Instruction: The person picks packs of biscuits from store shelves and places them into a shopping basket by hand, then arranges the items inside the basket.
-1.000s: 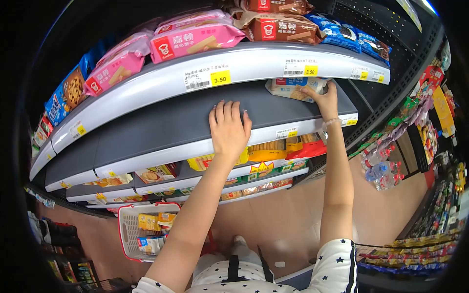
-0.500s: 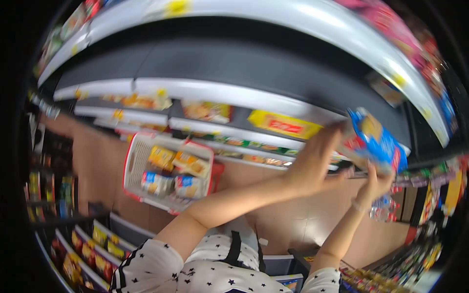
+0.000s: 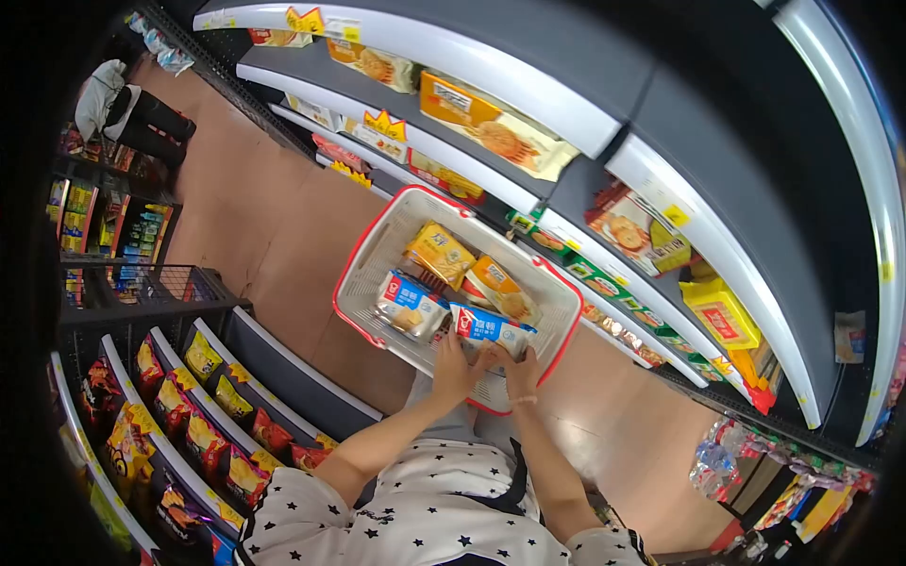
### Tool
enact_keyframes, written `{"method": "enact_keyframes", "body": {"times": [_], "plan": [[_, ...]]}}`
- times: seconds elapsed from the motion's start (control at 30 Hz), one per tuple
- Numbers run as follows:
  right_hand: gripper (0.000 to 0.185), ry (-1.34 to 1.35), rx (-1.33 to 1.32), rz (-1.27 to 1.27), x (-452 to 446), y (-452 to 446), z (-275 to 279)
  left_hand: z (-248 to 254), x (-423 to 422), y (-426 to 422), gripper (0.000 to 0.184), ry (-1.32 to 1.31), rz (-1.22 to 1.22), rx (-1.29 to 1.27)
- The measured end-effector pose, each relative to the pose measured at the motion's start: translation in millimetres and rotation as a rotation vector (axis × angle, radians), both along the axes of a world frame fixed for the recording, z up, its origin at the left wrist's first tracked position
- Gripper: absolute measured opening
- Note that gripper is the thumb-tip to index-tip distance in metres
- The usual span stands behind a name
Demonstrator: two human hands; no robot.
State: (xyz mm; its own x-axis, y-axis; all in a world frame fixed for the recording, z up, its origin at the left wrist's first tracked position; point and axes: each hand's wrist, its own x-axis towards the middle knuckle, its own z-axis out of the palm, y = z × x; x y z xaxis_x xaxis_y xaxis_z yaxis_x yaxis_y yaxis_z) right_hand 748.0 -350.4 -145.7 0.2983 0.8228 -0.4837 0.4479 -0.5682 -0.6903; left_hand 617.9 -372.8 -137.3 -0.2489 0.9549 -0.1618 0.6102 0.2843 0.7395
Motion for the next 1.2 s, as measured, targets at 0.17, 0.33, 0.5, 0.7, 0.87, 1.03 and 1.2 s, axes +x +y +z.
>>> {"method": "enact_keyframes", "body": {"times": [0.17, 0.33, 0.5, 0.7, 0.87, 1.03, 1.2], "plan": [[0.068, -0.295, -0.318, 0.059, -2.7, -6.3, -81.8, -85.7, -19.5, 16.6, 0.075, -0.083, -0.224, -0.290], [0.078, -0.392, -0.467, 0.073, -13.7, -3.3, -81.9, -79.5, -21.2, 25.5, 0.077, 0.061, -0.280, -0.230], [0.080, -0.439, -0.443, 0.100, -14.6, -1.8, -79.3, -77.5, -28.2, 22.9, 0.075, 0.122, -0.330, -0.297], [0.077, -0.411, -0.097, 0.187, 7.0, -8.3, -75.3, -65.0, -31.6, 13.2, 0.066, 0.139, -0.422, -0.232], [0.061, -0.225, 0.505, 0.386, 97.3, -20.4, 16.6, 23.0, -3.7, 6.8, 0.053, 0.121, -0.540, 0.187], [0.044, 0.386, 0.514, -0.216, 269.0, -47.1, 77.1, 74.0, 106.1, 32.0, 0.042, -0.084, -0.678, 0.408], [0.045, -0.716, 1.120, -0.363, 430.0, -16.2, 211.2, 184.3, 278.1, 113.4, 0.034, -0.116, -0.838, 0.944]]}}
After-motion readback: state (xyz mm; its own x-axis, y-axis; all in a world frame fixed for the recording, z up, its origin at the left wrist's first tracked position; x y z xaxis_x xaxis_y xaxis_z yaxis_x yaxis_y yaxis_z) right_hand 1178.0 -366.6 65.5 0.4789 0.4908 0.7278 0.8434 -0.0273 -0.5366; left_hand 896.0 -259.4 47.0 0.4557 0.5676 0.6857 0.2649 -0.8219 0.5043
